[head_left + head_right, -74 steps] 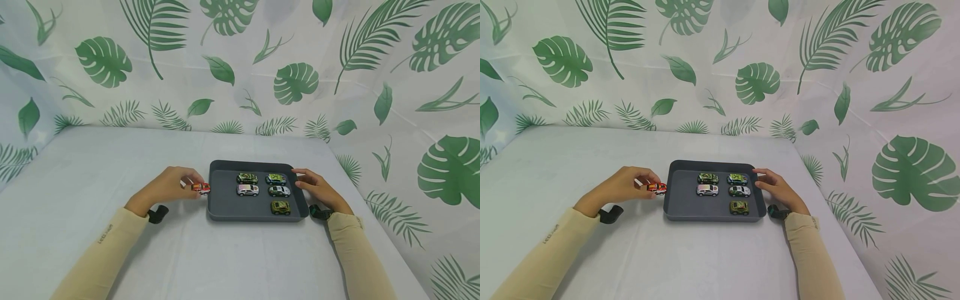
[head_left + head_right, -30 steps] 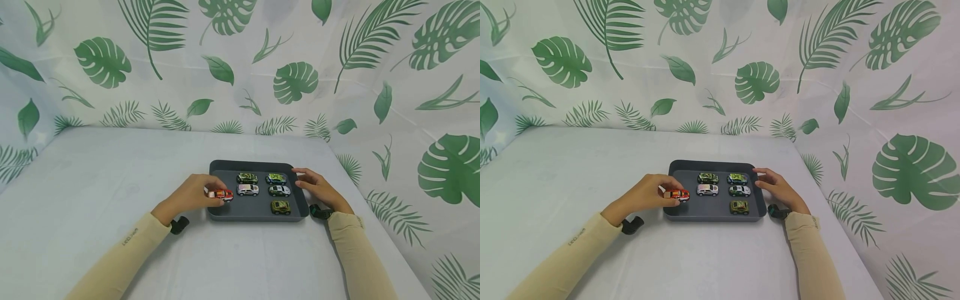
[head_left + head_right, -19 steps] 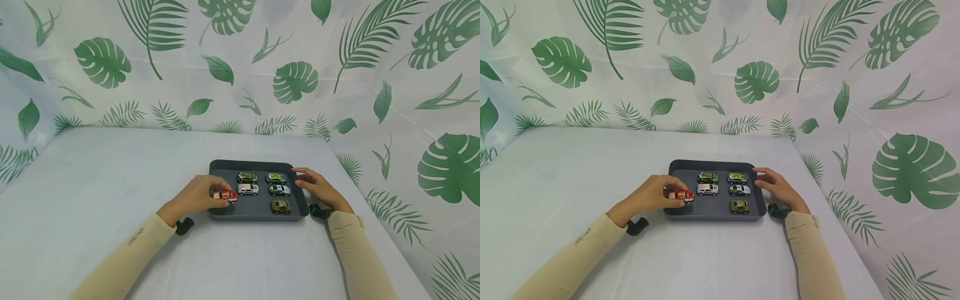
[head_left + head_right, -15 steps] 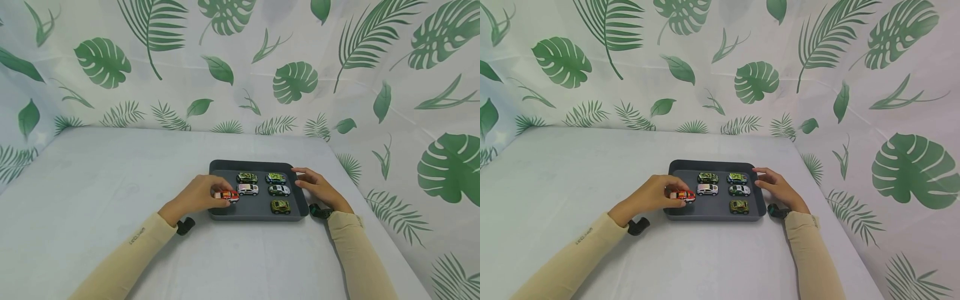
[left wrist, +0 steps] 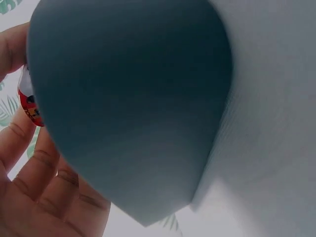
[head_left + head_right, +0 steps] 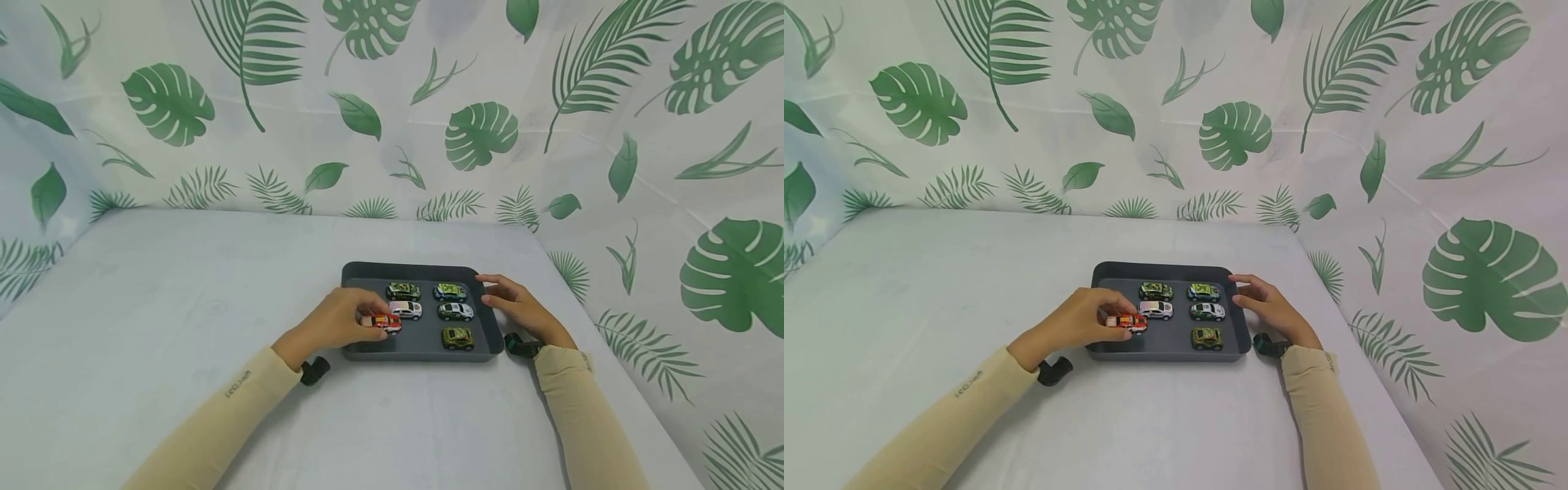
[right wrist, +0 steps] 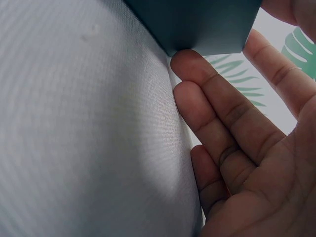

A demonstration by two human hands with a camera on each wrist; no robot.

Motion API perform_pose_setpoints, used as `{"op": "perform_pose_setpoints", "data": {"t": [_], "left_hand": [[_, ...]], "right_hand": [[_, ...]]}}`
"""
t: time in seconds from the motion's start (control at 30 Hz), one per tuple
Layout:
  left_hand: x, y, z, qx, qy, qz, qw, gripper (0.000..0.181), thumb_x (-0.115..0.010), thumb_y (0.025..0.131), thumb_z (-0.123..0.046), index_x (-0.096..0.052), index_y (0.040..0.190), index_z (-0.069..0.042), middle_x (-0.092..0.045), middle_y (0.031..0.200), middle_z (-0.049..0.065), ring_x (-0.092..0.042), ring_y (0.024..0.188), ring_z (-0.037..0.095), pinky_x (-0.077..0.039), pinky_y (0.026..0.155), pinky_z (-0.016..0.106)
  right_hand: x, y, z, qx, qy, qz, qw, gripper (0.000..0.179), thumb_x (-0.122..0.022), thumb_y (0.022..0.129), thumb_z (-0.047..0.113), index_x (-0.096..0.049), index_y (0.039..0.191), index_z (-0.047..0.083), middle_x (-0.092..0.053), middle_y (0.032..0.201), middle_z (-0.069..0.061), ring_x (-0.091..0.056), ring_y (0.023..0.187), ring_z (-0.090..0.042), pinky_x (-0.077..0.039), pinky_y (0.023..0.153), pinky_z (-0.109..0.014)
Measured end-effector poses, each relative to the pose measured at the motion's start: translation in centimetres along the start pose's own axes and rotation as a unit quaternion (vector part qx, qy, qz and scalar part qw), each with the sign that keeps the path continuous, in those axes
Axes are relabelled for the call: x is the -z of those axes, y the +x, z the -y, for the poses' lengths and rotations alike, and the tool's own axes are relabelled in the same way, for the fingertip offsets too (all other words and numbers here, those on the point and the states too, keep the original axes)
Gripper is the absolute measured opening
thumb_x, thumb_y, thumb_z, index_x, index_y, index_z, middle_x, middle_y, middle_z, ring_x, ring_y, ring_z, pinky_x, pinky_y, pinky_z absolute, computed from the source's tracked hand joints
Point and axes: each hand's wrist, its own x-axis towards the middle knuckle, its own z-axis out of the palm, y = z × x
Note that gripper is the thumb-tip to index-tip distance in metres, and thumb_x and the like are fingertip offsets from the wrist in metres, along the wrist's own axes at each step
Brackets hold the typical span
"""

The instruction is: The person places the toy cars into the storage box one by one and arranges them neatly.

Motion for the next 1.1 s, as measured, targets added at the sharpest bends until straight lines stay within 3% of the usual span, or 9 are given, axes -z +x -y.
{"op": "perform_pose_setpoints", "data": {"t": [0.3,0.5,0.73,1.1], "left_hand": [[-1.0,0.4,-0.2,-0.017,0.015,-0.004,0.9997,0.028,-0.089,0.092,-0.018,-0.081,0.119,-0.012,-0.078,0.109,-0.004,-0.068,0.093,0.008,-0.055,0.088,0.033],[-1.6,0.5,-0.8,-0.012,0.014,-0.008,0.9998,0.030,-0.089,0.093,-0.016,-0.080,0.121,-0.011,-0.077,0.108,-0.001,-0.059,0.076,0.006,-0.053,0.082,0.031],[-2.4,0.8,-1.5,0.007,0.046,-0.035,0.9983,0.029,-0.090,0.091,-0.018,-0.082,0.119,-0.013,-0.079,0.110,-0.001,-0.067,0.086,0.011,-0.058,0.084,0.035],[-3.7,1.4,-2.2,0.053,0.063,-0.045,0.9956,0.030,-0.092,0.089,-0.020,-0.084,0.117,-0.018,-0.079,0.096,-0.005,-0.052,0.063,0.007,-0.041,0.055,0.025]], "right_hand": [[0.0,0.0,-0.1,0.004,0.001,0.002,1.0000,0.057,-0.063,0.110,0.015,-0.043,0.162,-0.001,-0.048,0.158,-0.036,-0.052,0.140,-0.055,-0.031,0.119,-0.076],[0.0,0.0,-0.2,0.007,-0.002,0.002,1.0000,0.056,-0.062,0.111,0.014,-0.044,0.161,-0.001,-0.048,0.158,-0.035,-0.053,0.139,-0.054,-0.032,0.118,-0.075],[0.0,-0.1,0.0,0.000,-0.003,0.000,1.0000,0.057,-0.063,0.110,0.016,-0.044,0.162,0.000,-0.048,0.158,-0.035,-0.052,0.140,-0.054,-0.031,0.118,-0.077],[0.0,0.0,0.1,-0.002,0.002,0.001,1.0000,0.058,-0.063,0.110,0.016,-0.043,0.162,0.000,-0.046,0.160,-0.035,-0.051,0.141,-0.054,-0.030,0.119,-0.076]]}}
